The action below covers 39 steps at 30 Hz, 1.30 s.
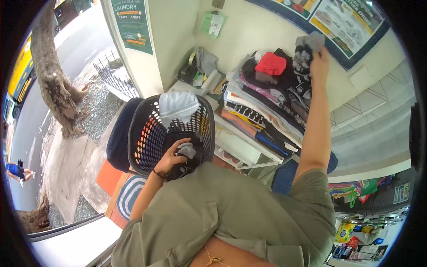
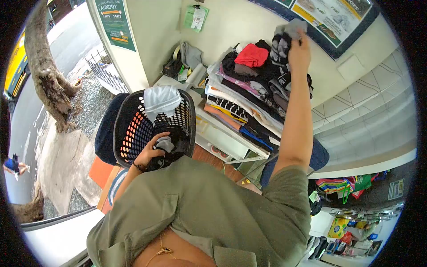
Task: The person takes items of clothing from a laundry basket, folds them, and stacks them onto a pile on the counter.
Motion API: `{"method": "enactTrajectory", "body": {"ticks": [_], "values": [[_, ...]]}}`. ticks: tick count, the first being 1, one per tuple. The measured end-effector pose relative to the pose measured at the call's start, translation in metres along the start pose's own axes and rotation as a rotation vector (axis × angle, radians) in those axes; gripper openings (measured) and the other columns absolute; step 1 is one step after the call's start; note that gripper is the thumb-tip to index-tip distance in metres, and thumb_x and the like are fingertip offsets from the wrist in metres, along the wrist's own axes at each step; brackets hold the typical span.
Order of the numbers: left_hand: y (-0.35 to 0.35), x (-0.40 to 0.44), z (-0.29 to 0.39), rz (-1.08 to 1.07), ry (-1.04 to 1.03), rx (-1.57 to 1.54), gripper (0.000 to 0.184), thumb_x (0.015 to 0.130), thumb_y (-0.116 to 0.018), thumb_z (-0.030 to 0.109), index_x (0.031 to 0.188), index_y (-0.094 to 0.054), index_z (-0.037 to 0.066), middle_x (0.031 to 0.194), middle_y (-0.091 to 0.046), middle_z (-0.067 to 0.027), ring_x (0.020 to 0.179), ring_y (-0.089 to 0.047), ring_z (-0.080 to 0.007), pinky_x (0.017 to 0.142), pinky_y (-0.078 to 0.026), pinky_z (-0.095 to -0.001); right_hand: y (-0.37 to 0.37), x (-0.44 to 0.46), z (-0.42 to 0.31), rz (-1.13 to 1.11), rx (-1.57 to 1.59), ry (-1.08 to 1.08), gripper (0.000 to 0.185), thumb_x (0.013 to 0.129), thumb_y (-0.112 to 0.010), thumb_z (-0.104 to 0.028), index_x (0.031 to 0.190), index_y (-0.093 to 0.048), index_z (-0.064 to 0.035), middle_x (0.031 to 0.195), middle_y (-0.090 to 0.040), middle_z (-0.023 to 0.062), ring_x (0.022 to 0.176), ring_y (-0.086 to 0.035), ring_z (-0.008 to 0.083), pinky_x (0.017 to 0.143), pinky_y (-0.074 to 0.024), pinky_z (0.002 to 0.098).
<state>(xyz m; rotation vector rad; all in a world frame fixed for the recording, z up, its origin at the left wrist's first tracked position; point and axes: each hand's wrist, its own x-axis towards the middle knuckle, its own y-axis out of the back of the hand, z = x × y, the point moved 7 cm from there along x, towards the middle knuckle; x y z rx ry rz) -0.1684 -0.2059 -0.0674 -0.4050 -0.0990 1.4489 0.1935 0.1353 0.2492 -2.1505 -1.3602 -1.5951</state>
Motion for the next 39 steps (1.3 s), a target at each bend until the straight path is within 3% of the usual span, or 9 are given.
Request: {"method": "enactTrajectory", "body": {"ticks": [3,7,10,13,14,17,27,33,39], "values": [[0.020,0.009,0.000,0.070,-0.118,0.046,0.071,0.067,-0.061,-0.003,0.137,-0.048,0.006,0.117,-0.060,-0.0068,0.105,-0.056,-0.0169,0.089,-0.045,-0.0260,-0.043,-0.053,0.053,-0.761,-1.014,-0.250,0.055,0.095,-0.033,-0.055,0.134,-0.054,-0.0218,0.144,-0.043,0.0180,0.132,-0.038,0.0419,0.105,-0.0335,0.0525],[0.042,0.034,0.019,0.124,-0.221,-0.281,0.067,0.071,-0.055,0.000,0.137,-0.045,0.005,0.108,-0.061,-0.0096,0.089,-0.061,-0.0225,0.076,-0.051,-0.0331,-0.019,-0.085,-0.049,-0.051,-0.848,0.199,0.047,0.092,-0.050,-0.048,0.127,-0.059,-0.0190,0.142,-0.045,0.0182,0.130,-0.041,0.0400,0.103,-0.0364,0.0512],[0.002,0.051,0.061,-0.141,-0.352,-0.875,0.064,0.077,-0.055,0.018,0.137,-0.040,0.004,0.099,-0.058,-0.0125,0.081,-0.060,-0.0284,0.072,-0.051,-0.0424,-0.063,-0.163,-0.100,-0.680,0.325,-0.274,0.050,0.085,-0.067,-0.035,0.128,-0.057,-0.0117,0.133,-0.055,0.0177,0.122,-0.053,0.0284,0.102,-0.0403,0.0366],[-0.023,0.062,0.084,0.041,-0.358,-0.904,0.051,0.080,-0.055,0.029,0.124,-0.050,0.003,0.100,-0.059,-0.0140,0.085,-0.059,-0.0304,0.078,-0.049,-0.0446,-0.096,-0.286,-0.165,-1.089,0.833,-0.493,0.082,0.086,-0.069,-0.036,0.150,-0.025,-0.0101,0.146,-0.041,0.0131,0.134,-0.038,0.0254,0.109,-0.0319,0.0387],[-0.043,0.059,0.097,-0.005,-0.330,-0.905,0.046,0.081,-0.054,0.031,0.117,-0.054,0.002,0.102,-0.060,-0.0163,0.092,-0.058,-0.0315,0.085,-0.048,-0.0440,-0.099,-0.322,-0.167,-1.199,0.946,-0.899,0.081,0.087,-0.069,-0.036,0.150,-0.025,-0.0102,0.140,-0.045,0.0129,0.127,-0.045,0.0230,0.098,-0.0425,0.0403],[-0.051,0.075,0.084,-0.008,-0.244,-1.086,0.043,0.083,-0.055,0.028,0.117,-0.054,0.003,0.108,-0.060,-0.0180,0.104,-0.057,-0.0326,0.093,-0.046,-0.0425,-0.097,-0.344,-0.175,-1.102,1.303,-1.165,0.050,0.089,-0.067,-0.029,0.129,-0.050,-0.0061,0.115,-0.060,0.0068,0.096,-0.062,0.0161,0.071,-0.0516,0.0284],[-0.040,0.079,0.072,0.040,-0.186,-0.900,0.044,0.084,-0.053,0.015,0.126,-0.048,0.004,0.129,-0.054,-0.0181,0.124,-0.050,-0.0334,0.104,-0.042,-0.0477,-0.070,-0.333,-0.156,-0.840,1.470,-1.439,0.024,0.084,-0.071,-0.017,0.104,-0.064,-0.0058,0.094,-0.066,0.0028,0.080,-0.064,0.0125,0.072,-0.0519,0.0276],[-0.018,0.069,-0.006,0.001,0.181,-0.746,0.054,0.080,-0.047,0.011,0.131,-0.044,-0.008,0.134,-0.051,-0.0203,0.124,-0.050,-0.0347,0.104,-0.041,-0.0502,-0.042,-0.316,-0.154,-1.123,0.897,-0.739,0.031,0.076,-0.070,-0.004,0.106,-0.067,-0.0054,0.099,-0.065,0.0039,0.086,-0.062,0.0113,0.075,-0.0484,0.0245],[-0.075,0.028,-0.006,-0.260,0.292,-0.928,0.068,0.079,-0.058,0.026,0.138,-0.038,-0.002,0.134,-0.050,-0.0257,0.115,-0.056,-0.0403,0.101,-0.043,-0.0563,0.048,-0.201,-0.092,-0.237,0.972,-0.753,0.021,0.083,-0.062,-0.003,0.103,-0.069,-0.0036,0.099,-0.067,0.0045,0.091,-0.061,0.0133,0.084,-0.0475,0.0271]]}}
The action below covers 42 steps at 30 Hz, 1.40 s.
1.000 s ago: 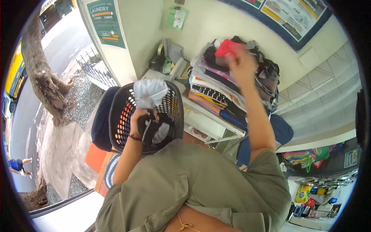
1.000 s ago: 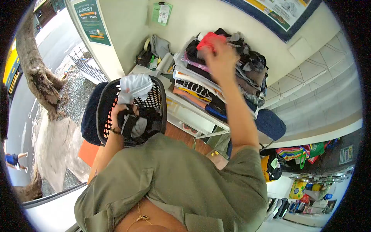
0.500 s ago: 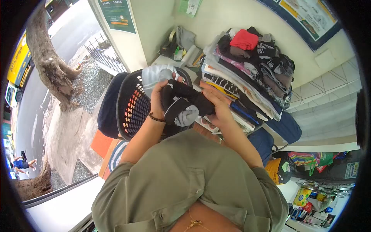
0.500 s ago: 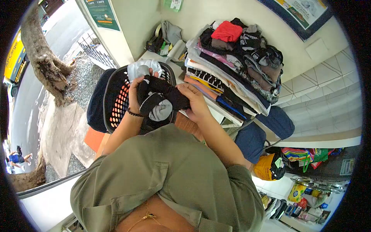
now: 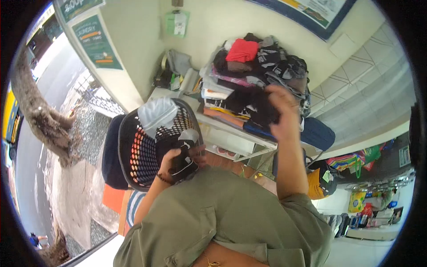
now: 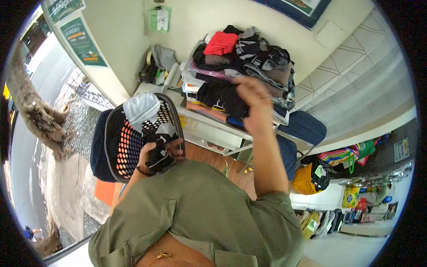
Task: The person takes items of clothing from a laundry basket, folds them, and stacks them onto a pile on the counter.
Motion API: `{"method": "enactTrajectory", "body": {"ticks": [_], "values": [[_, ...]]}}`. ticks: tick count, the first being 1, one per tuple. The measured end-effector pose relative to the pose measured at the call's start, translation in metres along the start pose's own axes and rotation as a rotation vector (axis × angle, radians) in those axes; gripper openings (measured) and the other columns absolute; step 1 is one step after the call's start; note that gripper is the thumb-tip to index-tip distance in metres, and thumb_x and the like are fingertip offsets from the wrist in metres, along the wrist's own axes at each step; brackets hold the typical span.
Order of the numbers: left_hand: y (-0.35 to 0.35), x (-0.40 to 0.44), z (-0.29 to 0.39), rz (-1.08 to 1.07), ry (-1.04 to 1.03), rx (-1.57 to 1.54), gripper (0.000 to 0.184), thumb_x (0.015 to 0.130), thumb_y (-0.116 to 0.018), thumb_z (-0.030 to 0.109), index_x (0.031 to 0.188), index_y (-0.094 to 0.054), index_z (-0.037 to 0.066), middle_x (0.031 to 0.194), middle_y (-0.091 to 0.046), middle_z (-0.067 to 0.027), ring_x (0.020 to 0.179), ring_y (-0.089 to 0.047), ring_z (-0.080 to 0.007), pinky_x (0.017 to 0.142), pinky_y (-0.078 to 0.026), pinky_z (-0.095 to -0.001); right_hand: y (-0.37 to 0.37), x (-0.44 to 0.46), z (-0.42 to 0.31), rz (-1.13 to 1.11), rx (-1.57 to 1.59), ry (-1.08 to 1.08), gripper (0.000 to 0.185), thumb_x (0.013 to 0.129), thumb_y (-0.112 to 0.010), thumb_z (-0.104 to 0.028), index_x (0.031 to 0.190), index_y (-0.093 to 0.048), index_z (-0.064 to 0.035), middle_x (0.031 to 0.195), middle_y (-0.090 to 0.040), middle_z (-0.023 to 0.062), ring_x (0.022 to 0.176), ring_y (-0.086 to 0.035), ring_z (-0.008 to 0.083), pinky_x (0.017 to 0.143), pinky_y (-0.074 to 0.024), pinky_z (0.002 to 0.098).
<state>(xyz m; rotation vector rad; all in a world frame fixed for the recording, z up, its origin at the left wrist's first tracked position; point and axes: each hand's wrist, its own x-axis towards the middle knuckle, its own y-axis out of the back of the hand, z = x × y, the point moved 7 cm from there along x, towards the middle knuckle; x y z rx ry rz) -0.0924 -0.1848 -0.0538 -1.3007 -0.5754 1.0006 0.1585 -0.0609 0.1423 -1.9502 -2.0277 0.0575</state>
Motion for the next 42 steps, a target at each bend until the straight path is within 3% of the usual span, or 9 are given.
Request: {"method": "enactTrajectory", "body": {"ticks": [11,17,18,26,32,36,40,41,42], "values": [[-0.056,0.039,0.046,0.081,-0.441,1.172,0.080,0.074,-0.045,-0.018,0.147,-0.030,0.010,0.112,-0.059,-0.0116,0.094,-0.063,-0.0200,0.083,-0.050,-0.0278,0.173,0.051,-0.171,0.359,0.107,0.776,0.026,0.096,-0.056,-0.018,0.119,-0.055,-0.0053,0.115,-0.061,0.0118,0.098,-0.064,0.0269,0.071,-0.0553,0.0388],[-0.210,0.101,0.050,0.227,-0.932,2.292,0.044,0.073,-0.077,0.021,0.114,-0.066,0.008,0.116,-0.053,-0.0186,0.111,-0.053,-0.0314,0.092,-0.045,-0.0357,0.237,0.031,-0.115,0.534,0.350,0.572,0.028,0.091,-0.064,-0.019,0.114,-0.053,-0.0080,0.107,-0.062,0.0072,0.091,-0.062,0.0232,0.071,-0.0525,0.0372],[-0.230,0.117,0.046,0.138,-1.106,2.250,0.038,0.067,-0.082,0.036,0.093,-0.073,0.009,0.115,-0.052,-0.0184,0.108,-0.053,-0.0364,0.090,-0.048,-0.0380,0.243,0.024,-0.110,0.568,0.370,0.568,0.028,0.090,-0.066,-0.018,0.113,-0.053,-0.0080,0.106,-0.061,0.0068,0.090,-0.062,0.0229,0.071,-0.0525,0.0374],[-0.327,0.258,-0.100,-0.492,-1.024,2.707,0.090,0.056,-0.086,0.038,0.135,-0.048,0.019,0.121,-0.048,-0.0154,0.101,-0.059,-0.0319,0.078,-0.053,-0.0421,0.269,-0.003,-0.132,0.605,0.256,0.846,0.028,0.086,-0.067,-0.004,0.110,-0.053,-0.0049,0.108,-0.063,0.0119,0.093,-0.066,0.0229,0.079,-0.0564,0.0331],[-0.305,0.331,-0.088,-0.323,-0.777,2.680,0.070,0.065,-0.078,0.032,0.127,-0.053,0.013,0.116,-0.052,-0.0175,0.092,-0.062,-0.0349,0.078,-0.053,-0.0449,0.261,-0.011,-0.180,0.606,0.090,1.157,0.024,0.091,-0.057,-0.003,0.115,-0.053,-0.0016,0.112,-0.061,0.0163,0.100,-0.064,0.0253,0.089,-0.0537,0.0366],[-0.302,0.354,-0.057,-0.313,-1.098,2.282,0.049,0.071,-0.070,0.031,0.112,-0.062,0.007,0.093,-0.060,-0.0207,0.091,-0.062,-0.0371,0.080,-0.052,-0.0428,0.253,0.017,-0.179,0.631,0.035,1.195,0.026,0.092,-0.056,-0.005,0.118,-0.057,-0.0011,0.117,-0.060,0.0119,0.105,-0.059,0.0202,0.093,-0.0489,0.0336],[-0.302,0.351,-0.032,0.014,-1.240,2.029,0.036,0.074,-0.066,0.026,0.102,-0.062,0.005,0.090,-0.063,-0.0191,0.091,-0.061,-0.0395,0.080,-0.051,-0.0431,0.249,0.078,-0.063,0.518,-0.253,0.547,0.026,0.091,-0.060,-0.015,0.115,-0.064,-0.0068,0.109,-0.066,0.0082,0.103,-0.058,0.0204,0.091,-0.0449,0.0317],[-0.301,0.352,-0.032,0.052,-1.212,2.036,0.036,0.073,-0.066,0.027,0.102,-0.062,0.006,0.095,-0.064,-0.0177,0.093,-0.061,-0.0390,0.080,-0.051,-0.0433,0.237,0.087,-0.025,0.405,-0.939,0.045,0.033,0.090,-0.061,-0.031,0.117,-0.066,-0.0137,0.109,-0.067,0.0132,0.105,-0.058,0.0303,0.092,-0.0448,0.0391],[-0.302,0.350,-0.039,0.001,-1.210,2.078,0.037,0.073,-0.066,0.027,0.103,-0.062,0.006,0.096,-0.064,-0.0174,0.092,-0.061,-0.0388,0.080,-0.051,-0.0433,0.224,0.089,0.020,0.249,-1.537,0.120,0.042,0.085,-0.062,-0.046,0.118,-0.067,-0.0203,0.113,-0.065,0.0158,0.108,-0.055,0.0375,0.093,-0.0421,0.0478]]}}
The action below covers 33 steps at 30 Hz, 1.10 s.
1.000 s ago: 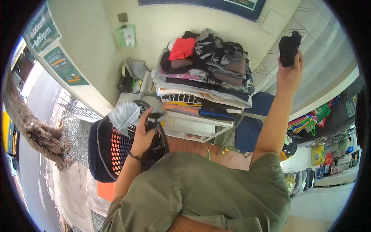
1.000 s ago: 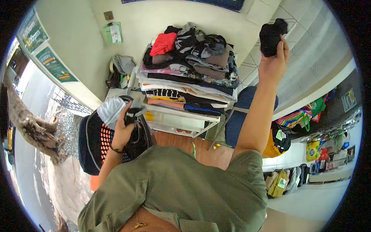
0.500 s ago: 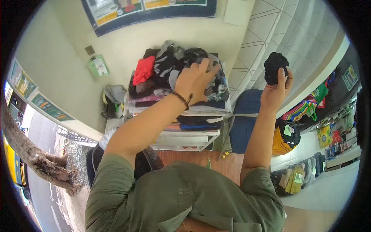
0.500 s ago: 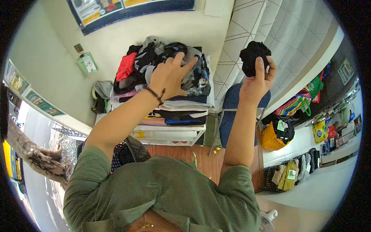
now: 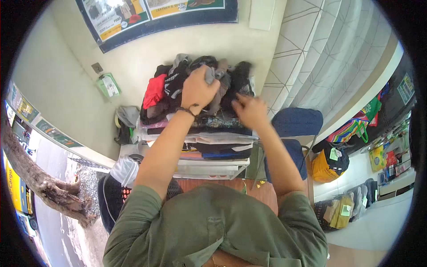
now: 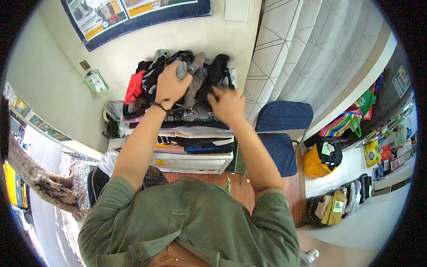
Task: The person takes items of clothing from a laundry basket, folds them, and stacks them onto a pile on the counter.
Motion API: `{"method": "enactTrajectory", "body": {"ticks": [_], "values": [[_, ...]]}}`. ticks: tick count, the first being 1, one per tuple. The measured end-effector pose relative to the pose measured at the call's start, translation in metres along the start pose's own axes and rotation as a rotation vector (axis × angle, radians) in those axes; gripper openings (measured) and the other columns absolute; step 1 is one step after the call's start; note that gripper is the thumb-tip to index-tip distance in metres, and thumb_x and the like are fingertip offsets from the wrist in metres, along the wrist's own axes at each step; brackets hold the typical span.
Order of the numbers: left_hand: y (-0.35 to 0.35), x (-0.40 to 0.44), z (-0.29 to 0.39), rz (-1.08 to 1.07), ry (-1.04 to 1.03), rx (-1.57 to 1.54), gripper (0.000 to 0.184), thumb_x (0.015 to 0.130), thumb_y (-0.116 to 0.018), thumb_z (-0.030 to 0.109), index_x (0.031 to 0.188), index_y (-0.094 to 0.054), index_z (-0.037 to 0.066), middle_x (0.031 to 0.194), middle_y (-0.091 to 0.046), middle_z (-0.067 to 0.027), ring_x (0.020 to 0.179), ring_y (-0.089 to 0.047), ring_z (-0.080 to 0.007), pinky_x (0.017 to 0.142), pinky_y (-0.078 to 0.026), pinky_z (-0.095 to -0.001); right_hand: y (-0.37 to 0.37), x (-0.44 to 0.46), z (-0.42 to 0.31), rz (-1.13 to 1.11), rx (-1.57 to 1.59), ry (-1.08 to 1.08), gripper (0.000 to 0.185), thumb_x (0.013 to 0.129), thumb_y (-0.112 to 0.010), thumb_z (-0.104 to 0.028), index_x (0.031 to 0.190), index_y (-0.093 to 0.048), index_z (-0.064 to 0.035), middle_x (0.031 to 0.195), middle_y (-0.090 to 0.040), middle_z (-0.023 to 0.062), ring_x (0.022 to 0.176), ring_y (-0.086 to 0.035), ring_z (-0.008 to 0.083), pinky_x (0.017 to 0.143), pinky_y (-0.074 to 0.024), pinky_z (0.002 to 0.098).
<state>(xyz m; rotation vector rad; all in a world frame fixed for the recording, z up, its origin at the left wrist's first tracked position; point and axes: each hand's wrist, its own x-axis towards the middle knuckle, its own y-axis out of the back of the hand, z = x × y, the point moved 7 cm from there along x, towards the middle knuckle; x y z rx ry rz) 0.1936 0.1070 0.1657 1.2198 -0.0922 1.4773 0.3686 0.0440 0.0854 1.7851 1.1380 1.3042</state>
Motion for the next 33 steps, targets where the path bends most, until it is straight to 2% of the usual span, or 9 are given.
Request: {"method": "enactTrajectory", "body": {"ticks": [1,5,8,12,16,21,26,29,33], "values": [[-0.003,-0.004,0.007,-0.033,-0.044,0.015,0.038,0.073,-0.066,0.028,0.104,-0.062,0.006,0.097,-0.064,-0.0171,0.092,-0.062,-0.0386,0.079,-0.051,-0.0434,-0.010,-0.013,0.000,0.208,0.205,0.011,0.044,0.082,-0.064,-0.047,0.117,-0.068,-0.0196,0.115,-0.064,0.0144,0.110,-0.053,0.0366,0.094,-0.0393,0.0522],[-0.005,-0.019,0.036,-0.224,-0.204,0.105,0.039,0.072,-0.068,0.029,0.105,-0.062,0.009,0.104,-0.062,-0.0124,0.089,-0.064,-0.0346,0.077,-0.053,-0.0432,0.029,-0.009,0.005,0.090,0.122,0.107,0.037,0.086,-0.061,-0.041,0.114,-0.070,-0.0172,0.124,-0.058,0.0159,0.114,-0.051,0.0375,0.097,-0.0374,0.0518],[-0.007,-0.030,0.050,-0.368,-0.286,0.211,0.041,0.070,-0.071,0.031,0.104,-0.061,0.012,0.104,-0.061,-0.0104,0.086,-0.065,-0.0312,0.072,-0.054,-0.0416,0.063,0.027,0.022,0.352,0.590,0.108,0.040,0.089,-0.058,-0.041,0.120,-0.066,-0.0171,0.132,-0.053,0.0182,0.124,-0.044,0.0404,0.102,-0.0334,0.0522],[-0.019,-0.045,0.052,-0.486,-0.317,0.303,0.046,0.068,-0.074,0.032,0.106,-0.059,0.011,0.107,-0.060,-0.0102,0.086,-0.065,-0.0296,0.072,-0.054,-0.0409,-0.056,0.061,0.001,-0.069,0.574,0.019,0.066,0.096,-0.035,-0.055,0.142,-0.040,-0.0084,0.152,-0.030,0.0188,0.142,-0.022,0.0404,0.112,-0.0219,0.0523],[-0.021,-0.056,0.034,-0.421,-0.321,0.232,0.061,0.070,-0.075,0.037,0.119,-0.054,0.008,0.125,-0.054,-0.0129,0.101,-0.062,-0.0313,0.083,-0.053,-0.0402,-0.075,0.069,0.005,-0.113,0.459,0.109,0.077,0.095,-0.025,-0.062,0.150,-0.027,-0.0088,0.158,-0.018,0.0144,0.146,-0.010,0.0362,0.114,-0.0143,0.0548],[0.008,-0.042,0.020,-0.323,-0.181,-0.132,0.061,0.079,-0.073,0.037,0.131,-0.053,0.013,0.131,-0.049,-0.0152,0.120,-0.051,-0.0344,0.100,-0.043,-0.0411,-0.020,0.065,-0.001,0.030,0.918,-0.009,0.066,0.097,-0.043,-0.051,0.145,-0.037,-0.0065,0.149,-0.037,0.0185,0.142,-0.027,0.0327,0.115,-0.0201,0.0362],[0.067,-0.040,-0.020,0.062,0.107,-0.509,0.054,0.088,-0.067,0.035,0.134,-0.051,0.013,0.126,-0.051,-0.0176,0.119,-0.049,-0.0312,0.103,-0.037,-0.0380,0.052,0.030,-0.041,0.301,1.021,0.056,0.049,0.097,-0.051,-0.034,0.134,-0.049,-0.0024,0.131,-0.055,0.0152,0.123,-0.049,0.0268,0.105,-0.0353,0.0358],[0.083,-0.051,-0.027,0.072,0.424,-1.207,0.050,0.094,-0.062,0.021,0.138,-0.044,0.007,0.120,-0.055,-0.0041,0.109,-0.053,-0.0162,0.098,-0.039,-0.0292,0.065,-0.009,-0.094,0.163,1.223,0.133,0.044,0.094,-0.059,-0.020,0.133,-0.050,-0.0021,0.128,-0.056,0.0109,0.117,-0.051,0.0200,0.101,-0.0388,0.0330],[0.111,-0.073,-0.013,0.148,0.438,-1.285,0.063,0.085,-0.067,0.001,0.140,-0.038,0.007,0.122,-0.055,-0.0061,0.109,-0.054,-0.0163,0.096,-0.043,-0.0297,0.050,-0.060,-0.169,-0.106,1.238,0.198,0.083,0.075,-0.072,-0.010,0.146,-0.029,-0.0111,0.126,-0.054,0.0169,0.110,-0.056,0.0236,0.091,-0.0463,0.0324]]}}
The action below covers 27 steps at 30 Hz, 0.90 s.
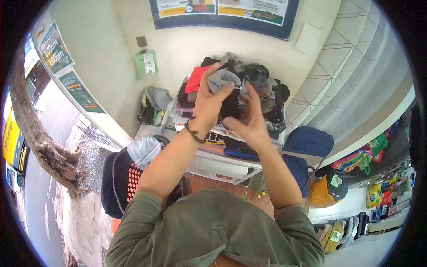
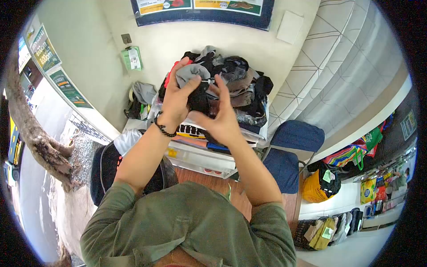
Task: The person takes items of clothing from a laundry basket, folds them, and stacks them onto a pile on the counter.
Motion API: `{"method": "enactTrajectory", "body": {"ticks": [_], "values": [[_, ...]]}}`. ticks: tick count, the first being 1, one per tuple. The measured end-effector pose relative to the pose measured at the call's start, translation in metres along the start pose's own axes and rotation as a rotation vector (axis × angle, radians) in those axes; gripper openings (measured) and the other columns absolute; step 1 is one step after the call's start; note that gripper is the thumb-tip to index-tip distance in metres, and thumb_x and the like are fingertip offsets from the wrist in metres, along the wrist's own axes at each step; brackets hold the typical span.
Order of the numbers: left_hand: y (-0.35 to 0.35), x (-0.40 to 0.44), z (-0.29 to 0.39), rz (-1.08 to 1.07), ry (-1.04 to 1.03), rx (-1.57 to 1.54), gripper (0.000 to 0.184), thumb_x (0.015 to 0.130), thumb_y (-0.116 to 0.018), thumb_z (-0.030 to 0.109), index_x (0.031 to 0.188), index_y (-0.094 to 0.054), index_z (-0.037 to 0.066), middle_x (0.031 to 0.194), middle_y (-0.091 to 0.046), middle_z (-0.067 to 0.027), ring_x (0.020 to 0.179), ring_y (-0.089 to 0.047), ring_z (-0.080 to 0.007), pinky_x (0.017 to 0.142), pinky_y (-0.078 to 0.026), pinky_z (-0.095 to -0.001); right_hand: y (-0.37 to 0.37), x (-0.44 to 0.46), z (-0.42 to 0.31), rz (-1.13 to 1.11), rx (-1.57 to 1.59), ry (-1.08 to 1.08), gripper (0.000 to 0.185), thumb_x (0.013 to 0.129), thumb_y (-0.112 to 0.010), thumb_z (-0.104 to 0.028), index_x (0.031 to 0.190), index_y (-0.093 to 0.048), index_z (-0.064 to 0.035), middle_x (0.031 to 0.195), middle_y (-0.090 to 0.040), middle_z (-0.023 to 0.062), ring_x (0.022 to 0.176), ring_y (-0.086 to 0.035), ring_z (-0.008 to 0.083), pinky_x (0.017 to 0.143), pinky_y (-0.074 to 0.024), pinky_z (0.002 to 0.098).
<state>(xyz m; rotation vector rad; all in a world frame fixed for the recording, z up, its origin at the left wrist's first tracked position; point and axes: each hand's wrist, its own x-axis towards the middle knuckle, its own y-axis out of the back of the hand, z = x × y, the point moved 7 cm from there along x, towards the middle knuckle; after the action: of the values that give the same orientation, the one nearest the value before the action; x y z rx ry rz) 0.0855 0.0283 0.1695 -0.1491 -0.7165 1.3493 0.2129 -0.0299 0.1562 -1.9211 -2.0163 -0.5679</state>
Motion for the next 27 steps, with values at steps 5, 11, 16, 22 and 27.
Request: {"method": "enactTrajectory", "body": {"ticks": [5,11,16,22,27], "values": [[0.039,-0.014,0.031,0.116,-0.131,0.140,0.075,0.076,-0.059,-0.016,0.141,-0.034,0.009,0.131,-0.052,-0.0157,0.113,-0.056,-0.0217,0.094,-0.049,-0.0318,-0.020,-0.015,0.027,-0.114,0.283,-0.264,0.068,0.077,-0.053,0.006,0.142,-0.036,-0.0093,0.110,-0.064,0.0119,0.102,-0.060,0.0198,0.091,-0.0456,0.0288],[0.055,-0.041,0.043,0.034,-0.087,0.181,0.067,0.087,-0.058,-0.004,0.146,-0.028,0.010,0.138,-0.047,-0.0170,0.117,-0.055,-0.0227,0.094,-0.048,-0.0327,0.021,0.012,-0.029,0.070,0.094,-0.048,0.050,0.080,-0.050,0.007,0.128,-0.060,-0.0047,0.127,-0.060,0.0070,0.119,-0.052,0.0156,0.105,-0.0349,0.0293],[0.105,-0.073,0.049,-0.035,-0.065,0.545,0.052,0.088,-0.059,0.000,0.136,-0.042,0.005,0.130,-0.053,-0.0108,0.101,-0.063,-0.0190,0.083,-0.051,-0.0282,0.110,0.069,-0.063,0.424,0.344,0.124,0.048,0.086,-0.047,-0.004,0.135,-0.051,-0.0031,0.118,-0.062,0.0100,0.105,-0.061,0.0194,0.089,-0.0502,0.0339],[0.194,-0.127,0.046,0.121,0.072,0.688,0.046,0.084,-0.063,-0.001,0.127,-0.052,0.003,0.116,-0.062,-0.0086,0.089,-0.062,-0.0125,0.081,-0.049,-0.0250,0.212,0.092,0.126,0.332,-0.734,-0.358,0.068,0.081,-0.067,-0.030,0.137,-0.043,0.0003,0.123,-0.058,0.0244,0.115,-0.058,0.0342,0.096,-0.0446,0.0383],[0.272,-0.187,0.034,0.282,0.267,0.718,0.042,0.086,-0.061,0.003,0.127,-0.053,0.004,0.117,-0.061,-0.0075,0.087,-0.063,-0.0125,0.073,-0.050,-0.0242,0.216,0.091,0.105,0.264,-0.902,-0.325,0.077,0.083,-0.066,-0.036,0.141,-0.037,0.0049,0.136,-0.049,0.0268,0.129,-0.046,0.0337,0.107,-0.0346,0.0370]]}}
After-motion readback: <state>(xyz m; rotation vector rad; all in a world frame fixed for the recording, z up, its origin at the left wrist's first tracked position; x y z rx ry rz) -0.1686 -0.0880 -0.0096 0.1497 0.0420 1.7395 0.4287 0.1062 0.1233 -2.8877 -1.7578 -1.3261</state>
